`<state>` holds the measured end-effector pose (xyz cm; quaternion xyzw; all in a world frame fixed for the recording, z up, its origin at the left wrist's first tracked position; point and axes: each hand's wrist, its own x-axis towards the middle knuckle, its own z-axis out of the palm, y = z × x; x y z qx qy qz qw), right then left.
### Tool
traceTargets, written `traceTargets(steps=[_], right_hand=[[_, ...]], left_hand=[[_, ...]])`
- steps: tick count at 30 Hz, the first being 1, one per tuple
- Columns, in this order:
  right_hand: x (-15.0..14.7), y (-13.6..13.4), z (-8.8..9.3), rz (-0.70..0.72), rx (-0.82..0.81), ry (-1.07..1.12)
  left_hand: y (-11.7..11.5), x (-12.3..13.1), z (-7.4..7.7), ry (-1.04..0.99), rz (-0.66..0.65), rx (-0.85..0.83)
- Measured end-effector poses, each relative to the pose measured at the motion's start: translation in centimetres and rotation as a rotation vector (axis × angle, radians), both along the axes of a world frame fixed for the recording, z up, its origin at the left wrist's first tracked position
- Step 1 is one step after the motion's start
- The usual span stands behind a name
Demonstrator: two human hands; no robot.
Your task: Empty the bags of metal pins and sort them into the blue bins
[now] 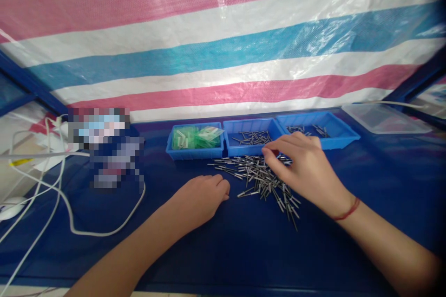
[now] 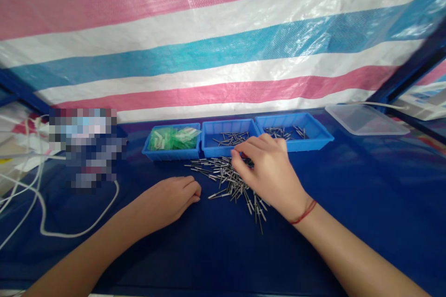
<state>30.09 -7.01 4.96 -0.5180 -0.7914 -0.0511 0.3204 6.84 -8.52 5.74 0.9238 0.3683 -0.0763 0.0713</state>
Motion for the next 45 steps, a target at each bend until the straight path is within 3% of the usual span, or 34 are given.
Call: traceTargets(steps=[6, 16, 25, 28, 34, 39, 45], right_hand=[[-2.4, -1.1, -1.1, 0.292, -0.132, -0.045], [-3.3, -1.7, -1.9, 0.403, -0.204, -0.061], [-3.7, -1.6, -1.8, 0.451, -0.215, 0.324], [-3.7, -1.6, -1.6, 0.473, -0.260, 0.454], [-3.5, -1.5, -1.5, 0.534, -0.370, 0.593], [-3.5, -1.6, -1.4, 0.521, -0.359, 0.652], [-3.3, -1.7, -1.1, 0.411, -0.285, 0.644]], left_hand=[[0.0, 0.4, -1.0, -0.019, 0.029, 0.043], [0.6, 0.1, -2.0, -0.301, 0.012, -0.016], [0.8, 0.4, -0.9, -0.682, 0.198, -0.286], [0.6, 0.7, -1.3, -0.863, 0.269, -0.408], [0.1, 1.5, -2.3, -1.161, 0.281, -0.701], [0.2, 1.6, -2.0, -1.211, 0.343, -0.703], [0.4, 1.5, -1.4, -0.987, 0.346, -0.595]])
